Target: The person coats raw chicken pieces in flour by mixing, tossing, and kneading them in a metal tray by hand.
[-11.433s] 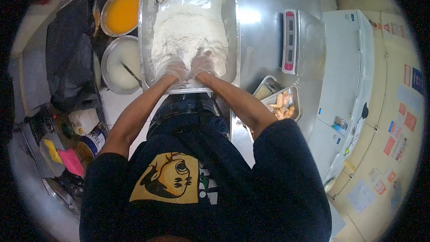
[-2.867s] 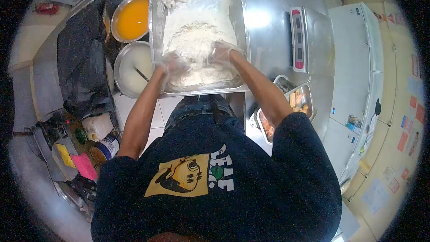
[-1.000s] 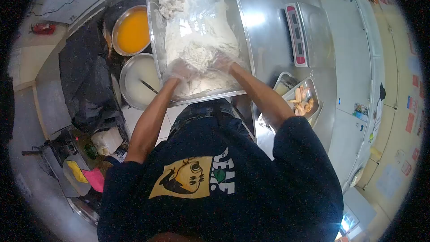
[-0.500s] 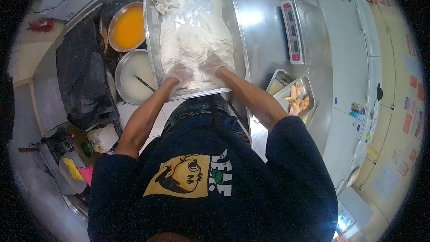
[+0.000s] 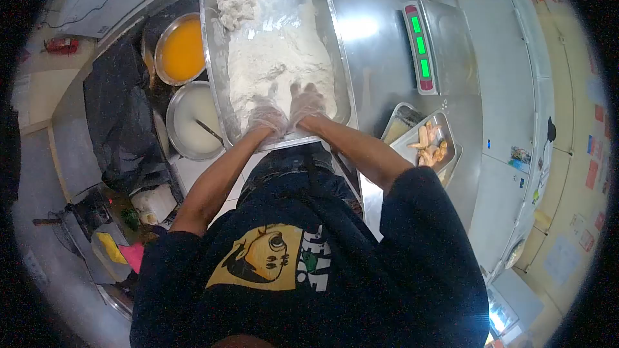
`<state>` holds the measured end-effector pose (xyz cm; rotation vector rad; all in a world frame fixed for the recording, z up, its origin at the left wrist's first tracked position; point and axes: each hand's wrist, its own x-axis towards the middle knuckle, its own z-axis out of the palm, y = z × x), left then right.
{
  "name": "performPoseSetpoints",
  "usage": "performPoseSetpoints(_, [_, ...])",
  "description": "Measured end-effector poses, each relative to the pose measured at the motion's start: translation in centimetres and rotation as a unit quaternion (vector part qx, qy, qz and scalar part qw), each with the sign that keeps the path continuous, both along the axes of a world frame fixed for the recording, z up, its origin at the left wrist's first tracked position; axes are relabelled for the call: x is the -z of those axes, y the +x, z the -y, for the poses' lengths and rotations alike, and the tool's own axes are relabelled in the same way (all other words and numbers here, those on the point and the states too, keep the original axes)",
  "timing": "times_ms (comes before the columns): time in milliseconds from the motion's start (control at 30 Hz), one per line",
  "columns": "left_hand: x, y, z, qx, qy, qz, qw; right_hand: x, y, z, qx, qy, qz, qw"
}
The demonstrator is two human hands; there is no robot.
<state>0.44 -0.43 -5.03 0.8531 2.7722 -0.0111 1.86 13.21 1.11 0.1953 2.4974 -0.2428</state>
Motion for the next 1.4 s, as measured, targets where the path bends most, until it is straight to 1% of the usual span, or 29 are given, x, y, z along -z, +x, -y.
performPoseSetpoints(67, [-1.7, -1.4, -0.2, -0.074, 0.004, 0.228, 0.971, 3.8, 0.2, 0.5, 0.091, -0.039, -0.059, 0.993])
performPoseSetpoints(167, [3.7, -1.9, 1.0, -0.087, 0.043, 0.223, 0.97, 5.9, -1.1, -0.3, 0.05, -0.045, -0.02, 0.998])
performPoseSetpoints(200, [3.3, -2.4, 1.4, -0.089, 0.044, 0.22, 0.97, 6.5, -1.1, -0.8, 0.047, -0.045, -0.022, 0.998])
performPoseSetpoints(267, [1.6, -4.1, 2.2, 0.008, 0.017, 0.293, 0.956, 6.9, -1.4, -2.6, 0.009, -0.12, -0.033, 0.992])
performPoseSetpoints(300, [-0.2, -4.9, 2.8, 0.004, 0.019, 0.287, 0.958, 5.3, -2.0, -3.6, 0.005, -0.119, -0.039, 0.992])
performPoseSetpoints(367, [-4.3, -5.0, 4.3, -0.054, 0.088, 0.369, 0.924, 0.6, -2.6, -5.1, -0.177, -0.133, 0.032, 0.975])
performPoseSetpoints(400, [-5.8, -5.3, 4.1, 0.053, 0.021, 0.295, 0.954, 0.1, -3.4, -5.3, -0.264, -0.141, -0.022, 0.954])
performPoseSetpoints(433, [-7.2, -6.0, 3.8, 0.047, 0.022, 0.291, 0.955, -0.5, -4.9, -5.6, -0.27, -0.141, -0.024, 0.952])
performPoseSetpoints(500, [-12.1, -7.7, 2.7, 0.038, -0.013, 0.242, 0.969, -6.0, -8.5, -5.8, -0.23, -0.122, 0.049, 0.964])
performPoseSetpoints(567, [-10.5, -11.0, 2.0, 0.014, 0.018, 0.198, 0.98, -3.5, -13.6, -7.0, -0.223, -0.096, -0.077, 0.967])
performPoseSetpoints(600, [-10.6, -13.0, 0.9, -0.032, 0.032, 0.219, 0.975, -0.9, -16.7, -7.4, -0.231, -0.096, -0.087, 0.964])
performPoseSetpoints(667, [-8.7, -16.6, -0.4, -0.082, 0.048, 0.216, 0.972, 4.5, -23.7, -7.9, -0.153, -0.013, -0.282, 0.947])
performPoseSetpoints(733, [-3.2, -20.0, -0.8, 0.013, 0.055, 0.029, 0.998, 5.6, -28.2, -7.3, -0.156, 0.003, -0.342, 0.927])
performPoseSetpoints(767, [-3.8, -21.2, -1.4, 0.013, 0.047, 0.015, 0.999, 6.5, -30.1, -6.8, -0.154, 0.02, -0.379, 0.912])
performPoseSetpoints(800, [-4.6, -21.6, -2.2, -0.036, 0.039, -0.007, 0.999, 8.5, -31.9, -6.2, -0.215, 0.07, -0.327, 0.917])
performPoseSetpoints(833, [-4.6, -21.8, -2.5, -0.085, 0.033, -0.022, 0.996, 8.2, -32.2, -5.3, -0.21, 0.061, -0.331, 0.918])
performPoseSetpoints(900, [-2.0, -22.8, -2.6, -0.1, 0.071, -0.04, 0.992, 8.2, -29.6, -4.8, -0.108, -0.066, -0.46, 0.879])
performPoseSetpoints(967, [-1.8, -22.5, -2.4, -0.108, 0.04, 0.005, 0.993, 9.3, -28.5, -5.1, -0.108, -0.143, -0.379, 0.908])
performPoseSetpoints(1000, [-0.2, -21.6, -1.7, -0.105, 0.155, -0.069, 0.98, 9.6, -27.5, -4.9, -0.108, -0.178, -0.322, 0.923])
performPoseSetpoints(1033, [1.2, -20.6, -1.1, -0.103, 0.156, -0.061, 0.98, 9.7, -26.0, -4.7, -0.118, -0.204, -0.293, 0.927])
performPoseSetpoints(1100, [5.6, -19.1, -0.1, -0.054, 0.077, -0.059, 0.994, 8.7, -21.8, -3.3, -0.178, -0.233, -0.316, 0.902])
performPoseSetpoints(1133, [4.1, -17.2, 0.4, -0.025, 0.122, -0.109, 0.986, 9.7, -19.9, -2.8, -0.176, -0.233, -0.33, 0.898])
performPoseSetpoints(1167, [2.4, -15.6, 0.7, -0.028, 0.124, -0.105, 0.986, 10.6, -18.0, -2.3, -0.174, -0.234, -0.344, 0.892])
performPoseSetpoints(1200, [0.5, -14.0, 1.1, -0.023, 0.027, -0.022, 0.999, 9.7, -16.1, -2.3, -0.173, -0.235, -0.338, 0.895])
performPoseSetpoints(1233, [-1.1, -12.8, 1.2, -0.017, -0.069, 0.059, 0.996, 7.7, -14.6, -2.5, -0.133, -0.273, -0.224, 0.926])
performPoseSetpoints(1267, [-2.1, -11.6, 1.3, -0.016, -0.068, 0.064, 0.995, 6.0, -13.4, -2.7, -0.089, -0.307, -0.105, 0.942])
performPoseSetpoints(1300, [-2.9, -10.4, 1.4, -0.015, -0.064, 0.1, 0.993, 5.4, -12.6, -2.8, -0.088, -0.306, -0.099, 0.943])
performPoseSetpoints(1367, [-5.2, -8.8, 1.6, -0.016, -0.059, 0.144, 0.988, 4.2, -10.8, -2.9, -0.246, -0.206, -0.029, 0.947])
performPoseSetpoints(1400, [-6.9, -8.1, 1.6, -0.04, -0.018, 0.185, 0.982, 2.9, -9.6, -3.5, -0.245, -0.207, -0.02, 0.947])
